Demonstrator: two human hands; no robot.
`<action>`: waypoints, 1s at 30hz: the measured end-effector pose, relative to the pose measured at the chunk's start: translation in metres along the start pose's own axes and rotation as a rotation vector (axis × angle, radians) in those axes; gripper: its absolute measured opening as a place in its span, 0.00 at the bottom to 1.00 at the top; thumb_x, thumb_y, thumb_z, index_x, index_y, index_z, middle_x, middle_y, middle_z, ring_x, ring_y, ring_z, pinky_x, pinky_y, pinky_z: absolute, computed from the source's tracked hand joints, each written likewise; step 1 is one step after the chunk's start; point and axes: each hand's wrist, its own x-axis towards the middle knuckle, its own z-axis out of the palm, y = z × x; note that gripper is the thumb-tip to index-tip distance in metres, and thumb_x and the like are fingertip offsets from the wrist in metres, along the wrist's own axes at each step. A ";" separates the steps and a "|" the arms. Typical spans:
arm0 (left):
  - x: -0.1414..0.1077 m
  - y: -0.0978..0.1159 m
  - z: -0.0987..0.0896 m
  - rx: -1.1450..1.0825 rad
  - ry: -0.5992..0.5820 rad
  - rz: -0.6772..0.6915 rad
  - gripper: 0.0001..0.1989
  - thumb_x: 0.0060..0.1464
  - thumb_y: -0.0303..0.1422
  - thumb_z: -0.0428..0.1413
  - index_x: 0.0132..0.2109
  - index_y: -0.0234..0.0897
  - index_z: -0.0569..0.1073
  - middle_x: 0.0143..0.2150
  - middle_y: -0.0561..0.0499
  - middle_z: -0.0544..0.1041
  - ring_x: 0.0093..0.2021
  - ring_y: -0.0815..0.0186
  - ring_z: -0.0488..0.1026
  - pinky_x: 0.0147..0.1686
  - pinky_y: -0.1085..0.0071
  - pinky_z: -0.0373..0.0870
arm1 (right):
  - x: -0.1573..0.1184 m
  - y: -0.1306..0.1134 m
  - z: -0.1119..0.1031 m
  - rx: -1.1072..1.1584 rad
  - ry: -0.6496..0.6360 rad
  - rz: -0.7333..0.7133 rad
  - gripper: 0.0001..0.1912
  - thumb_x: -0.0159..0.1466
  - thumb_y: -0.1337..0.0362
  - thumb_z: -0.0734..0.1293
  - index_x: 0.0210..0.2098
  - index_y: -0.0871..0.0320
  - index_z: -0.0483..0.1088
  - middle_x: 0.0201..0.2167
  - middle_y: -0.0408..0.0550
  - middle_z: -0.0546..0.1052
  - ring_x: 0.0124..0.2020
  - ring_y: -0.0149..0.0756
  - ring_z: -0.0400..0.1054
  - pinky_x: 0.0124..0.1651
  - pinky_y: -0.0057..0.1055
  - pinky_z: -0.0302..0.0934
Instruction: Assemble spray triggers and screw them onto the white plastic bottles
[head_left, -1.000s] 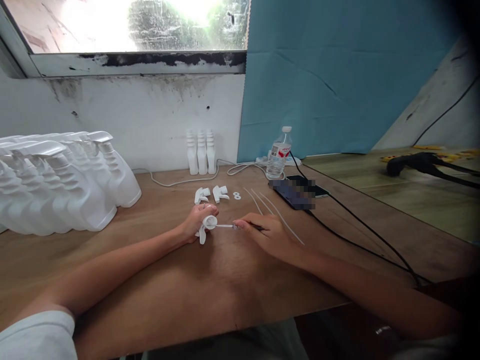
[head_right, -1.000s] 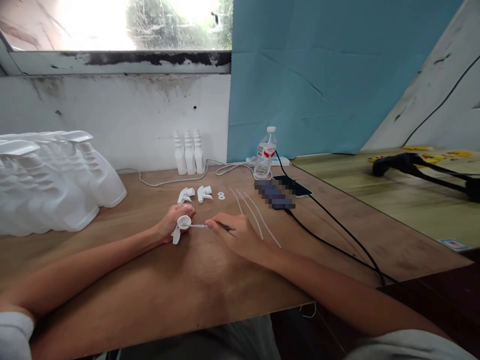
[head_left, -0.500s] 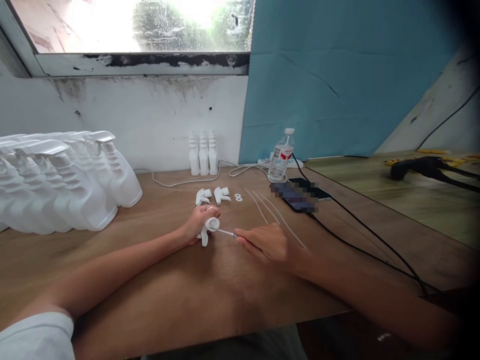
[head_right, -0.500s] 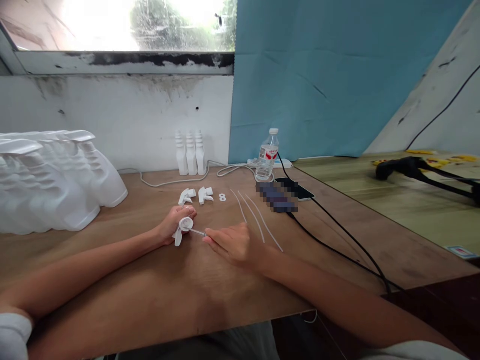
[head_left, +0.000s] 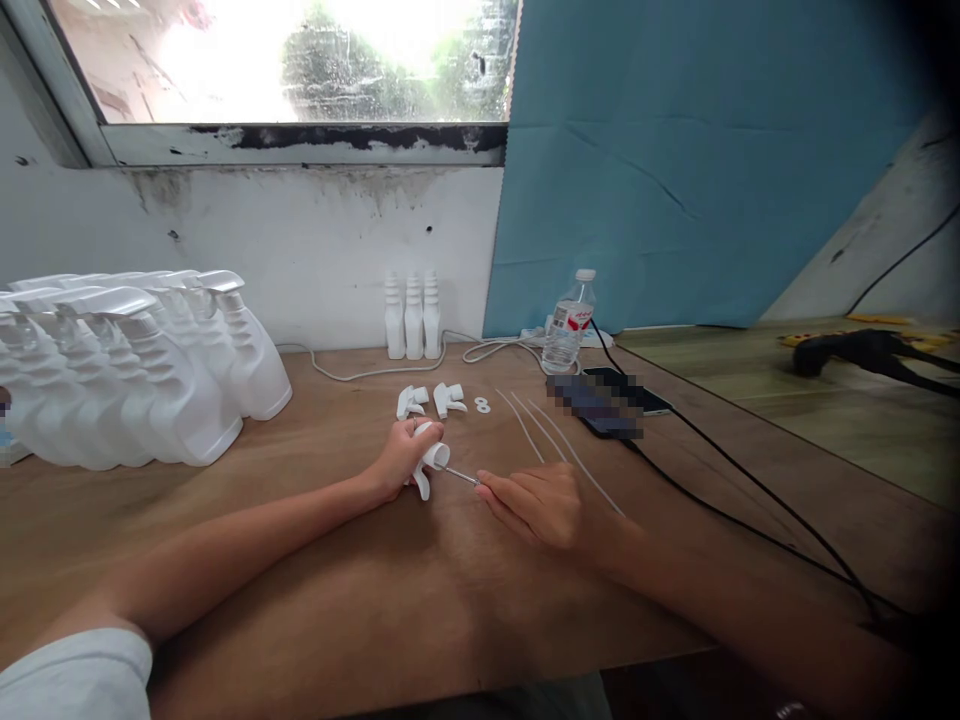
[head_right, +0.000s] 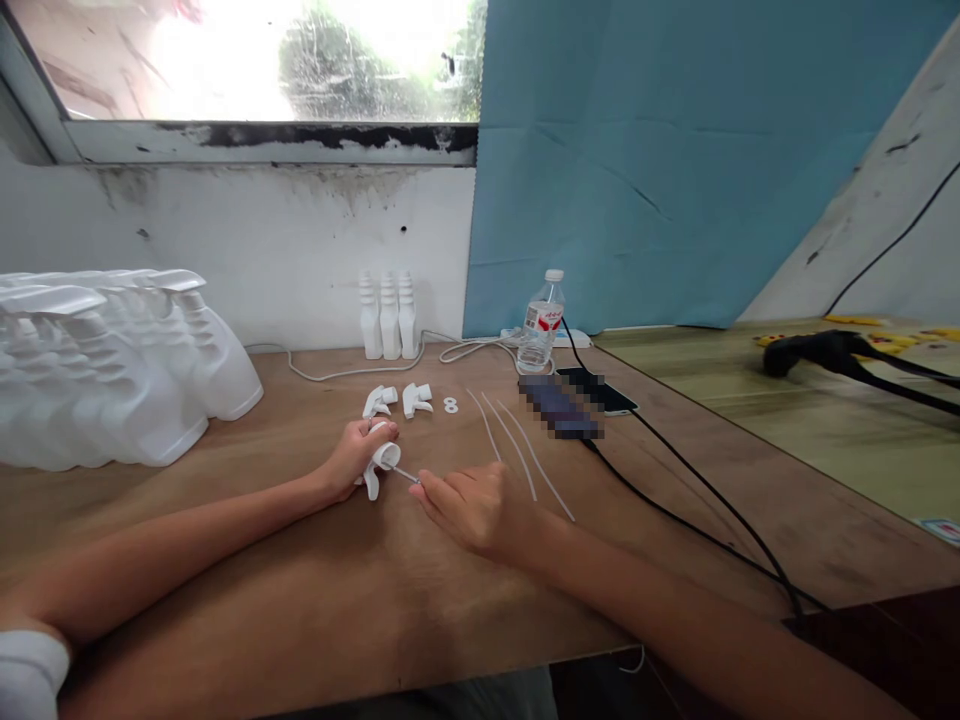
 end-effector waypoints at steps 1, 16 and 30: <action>0.000 -0.001 0.000 0.013 0.012 0.000 0.18 0.47 0.40 0.58 0.22 0.36 0.59 0.16 0.58 0.59 0.15 0.76 0.55 0.15 0.78 0.50 | 0.000 0.000 0.000 -0.013 -0.012 0.001 0.05 0.66 0.67 0.64 0.36 0.62 0.71 0.16 0.40 0.69 0.18 0.25 0.62 0.21 0.29 0.49; 0.000 -0.001 0.000 0.036 0.033 -0.022 0.20 0.49 0.50 0.57 0.33 0.37 0.65 0.19 0.58 0.65 0.16 0.73 0.60 0.12 0.79 0.53 | 0.005 -0.009 0.000 -0.145 0.013 -0.024 0.05 0.65 0.68 0.64 0.35 0.64 0.71 0.15 0.39 0.65 0.16 0.25 0.58 0.20 0.30 0.44; 0.002 -0.001 -0.001 -0.096 -0.041 -0.037 0.19 0.49 0.48 0.58 0.32 0.37 0.63 0.18 0.59 0.65 0.14 0.74 0.60 0.13 0.79 0.54 | 0.003 -0.008 0.004 -0.081 0.059 -0.022 0.05 0.66 0.69 0.63 0.37 0.63 0.70 0.16 0.39 0.66 0.17 0.25 0.59 0.20 0.29 0.47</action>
